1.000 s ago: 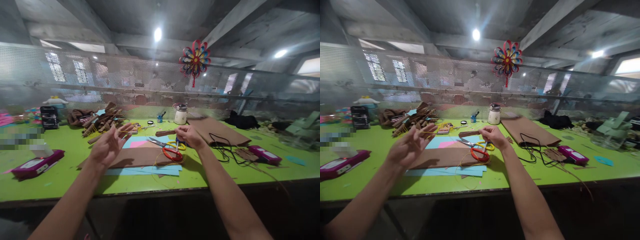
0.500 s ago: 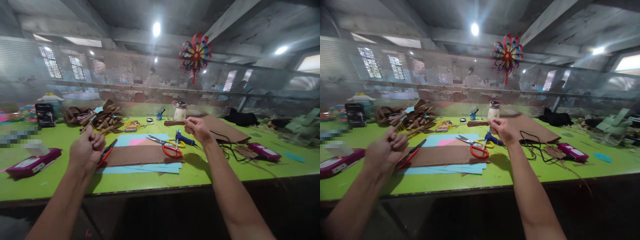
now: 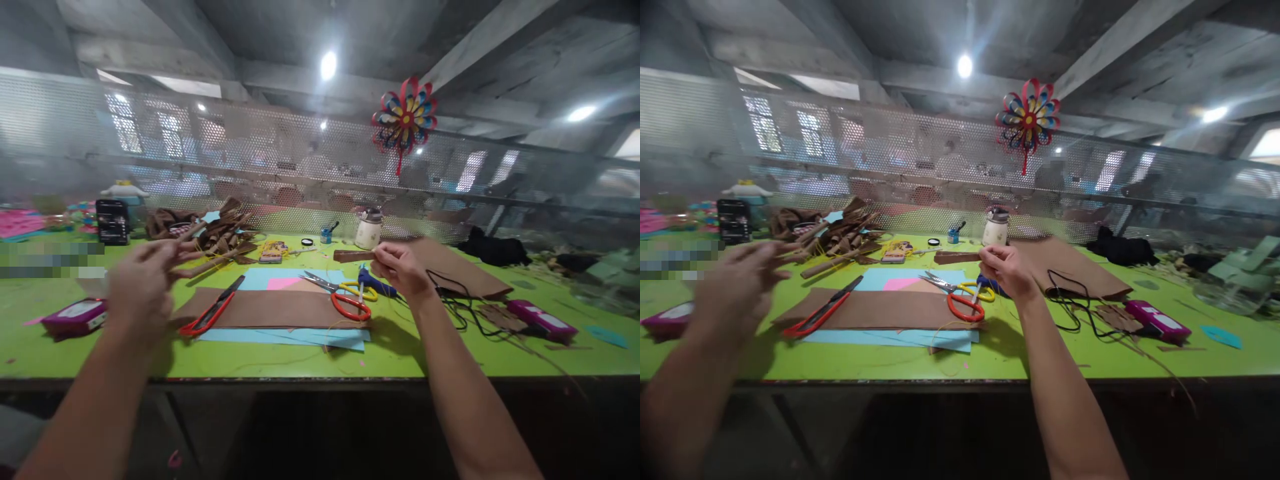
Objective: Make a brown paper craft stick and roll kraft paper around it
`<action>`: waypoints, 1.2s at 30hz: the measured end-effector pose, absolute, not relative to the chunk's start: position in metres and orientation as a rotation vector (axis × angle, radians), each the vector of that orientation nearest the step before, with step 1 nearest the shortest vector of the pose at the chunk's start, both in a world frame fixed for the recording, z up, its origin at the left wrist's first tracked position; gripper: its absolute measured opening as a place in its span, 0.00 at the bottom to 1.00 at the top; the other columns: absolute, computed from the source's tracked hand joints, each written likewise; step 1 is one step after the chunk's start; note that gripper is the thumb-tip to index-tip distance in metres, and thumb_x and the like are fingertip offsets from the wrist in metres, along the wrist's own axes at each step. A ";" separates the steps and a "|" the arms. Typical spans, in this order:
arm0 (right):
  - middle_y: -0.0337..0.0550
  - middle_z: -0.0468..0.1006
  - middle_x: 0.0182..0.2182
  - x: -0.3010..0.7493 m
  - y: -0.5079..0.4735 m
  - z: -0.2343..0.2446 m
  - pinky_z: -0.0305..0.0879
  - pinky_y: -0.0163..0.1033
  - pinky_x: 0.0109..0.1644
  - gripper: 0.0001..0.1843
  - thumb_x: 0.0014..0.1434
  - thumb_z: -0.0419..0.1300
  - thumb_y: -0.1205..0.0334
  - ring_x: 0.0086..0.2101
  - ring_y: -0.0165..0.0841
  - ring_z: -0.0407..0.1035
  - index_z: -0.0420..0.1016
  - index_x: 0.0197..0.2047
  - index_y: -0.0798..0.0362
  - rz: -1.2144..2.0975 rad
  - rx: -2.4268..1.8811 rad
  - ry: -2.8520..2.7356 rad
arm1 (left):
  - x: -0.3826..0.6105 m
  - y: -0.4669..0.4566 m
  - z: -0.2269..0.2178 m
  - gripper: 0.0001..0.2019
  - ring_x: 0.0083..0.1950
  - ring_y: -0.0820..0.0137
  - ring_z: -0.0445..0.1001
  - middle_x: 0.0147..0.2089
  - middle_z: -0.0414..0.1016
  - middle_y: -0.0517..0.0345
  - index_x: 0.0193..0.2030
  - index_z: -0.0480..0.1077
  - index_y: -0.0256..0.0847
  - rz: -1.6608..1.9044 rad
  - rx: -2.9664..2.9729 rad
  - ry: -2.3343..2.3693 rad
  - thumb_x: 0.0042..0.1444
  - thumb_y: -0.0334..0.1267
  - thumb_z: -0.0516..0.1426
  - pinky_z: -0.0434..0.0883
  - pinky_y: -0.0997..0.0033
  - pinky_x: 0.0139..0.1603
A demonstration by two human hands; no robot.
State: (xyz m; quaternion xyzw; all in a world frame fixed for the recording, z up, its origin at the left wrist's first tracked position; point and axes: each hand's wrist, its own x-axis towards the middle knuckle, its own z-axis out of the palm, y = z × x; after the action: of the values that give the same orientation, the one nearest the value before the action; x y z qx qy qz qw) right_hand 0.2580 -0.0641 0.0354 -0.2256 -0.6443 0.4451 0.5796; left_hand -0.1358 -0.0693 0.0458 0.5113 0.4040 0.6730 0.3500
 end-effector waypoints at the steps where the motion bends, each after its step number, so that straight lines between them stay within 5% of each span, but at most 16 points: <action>1: 0.27 0.49 0.12 0.257 -0.065 0.035 0.41 0.34 0.22 0.12 0.52 0.64 0.54 0.15 0.21 0.43 0.69 0.26 0.53 1.050 -0.530 -1.509 | -0.115 -0.069 0.050 0.05 0.33 0.74 0.75 0.36 0.78 0.62 0.36 0.70 0.40 1.704 1.353 1.035 0.53 0.35 0.57 0.61 0.82 0.20; 6: 0.27 0.50 0.11 0.255 -0.063 0.032 0.41 0.33 0.22 0.12 0.54 0.63 0.55 0.15 0.21 0.43 0.69 0.27 0.53 1.106 -0.498 -1.514 | -0.012 -0.072 0.048 0.26 0.38 0.68 0.77 0.56 0.70 0.43 0.55 0.65 0.43 0.858 1.407 0.670 0.47 0.26 0.59 0.52 0.83 0.15; 11: 0.26 0.50 0.11 0.262 -0.062 0.034 0.41 0.34 0.22 0.13 0.52 0.64 0.54 0.14 0.21 0.43 0.68 0.27 0.53 1.086 -0.521 -1.474 | 0.030 -0.086 0.037 0.31 0.32 0.69 0.77 0.55 0.71 0.42 0.61 0.58 0.47 0.490 1.378 0.389 0.49 0.28 0.57 0.43 0.81 0.13; 19: 0.26 0.49 0.10 0.266 -0.063 0.038 0.43 0.34 0.22 0.16 0.50 0.64 0.50 0.14 0.21 0.42 0.65 0.25 0.52 1.033 -0.559 -1.452 | 0.033 -0.072 0.027 0.14 0.24 0.74 0.73 0.39 0.78 0.46 0.44 0.74 0.35 0.581 1.676 0.733 0.50 0.39 0.59 0.52 0.79 0.16; 24: 0.26 0.50 0.10 0.266 -0.062 0.040 0.41 0.34 0.21 0.17 0.48 0.65 0.50 0.14 0.22 0.42 0.64 0.24 0.51 0.996 -0.584 -1.435 | 0.030 -0.072 0.024 0.20 0.31 0.72 0.75 0.49 0.73 0.47 0.50 0.68 0.41 0.942 1.533 0.967 0.47 0.34 0.60 0.64 0.77 0.23; 28: 0.26 0.49 0.11 0.265 -0.063 0.041 0.40 0.34 0.21 0.17 0.49 0.65 0.50 0.14 0.21 0.42 0.63 0.23 0.51 0.988 -0.541 -1.412 | 0.023 -0.075 0.012 0.11 0.27 0.76 0.71 0.38 0.73 0.53 0.37 0.67 0.37 1.343 1.328 1.153 0.44 0.31 0.56 0.61 0.80 0.21; 31: 0.26 0.49 0.11 0.264 -0.066 0.044 0.39 0.34 0.21 0.18 0.49 0.64 0.49 0.14 0.21 0.41 0.61 0.23 0.50 0.984 -0.524 -1.404 | 0.024 -0.073 0.003 0.07 0.24 0.77 0.67 0.31 0.72 0.57 0.32 0.67 0.37 1.214 1.319 1.144 0.43 0.30 0.55 0.61 0.79 0.20; 36: 0.26 0.49 0.11 0.262 -0.069 0.046 0.40 0.34 0.20 0.19 0.49 0.64 0.48 0.14 0.22 0.41 0.61 0.23 0.49 0.965 -0.520 -1.409 | 0.048 -0.076 0.010 0.16 0.30 0.73 0.73 0.41 0.76 0.50 0.42 0.72 0.38 0.699 1.402 0.799 0.43 0.27 0.57 0.64 0.76 0.25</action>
State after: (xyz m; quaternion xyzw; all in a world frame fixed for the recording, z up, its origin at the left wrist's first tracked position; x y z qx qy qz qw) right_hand 0.2624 -0.0687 0.0460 -0.2268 -0.6147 0.4208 0.6274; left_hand 0.0485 -0.0756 0.0102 0.6143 0.3498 0.3060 0.6377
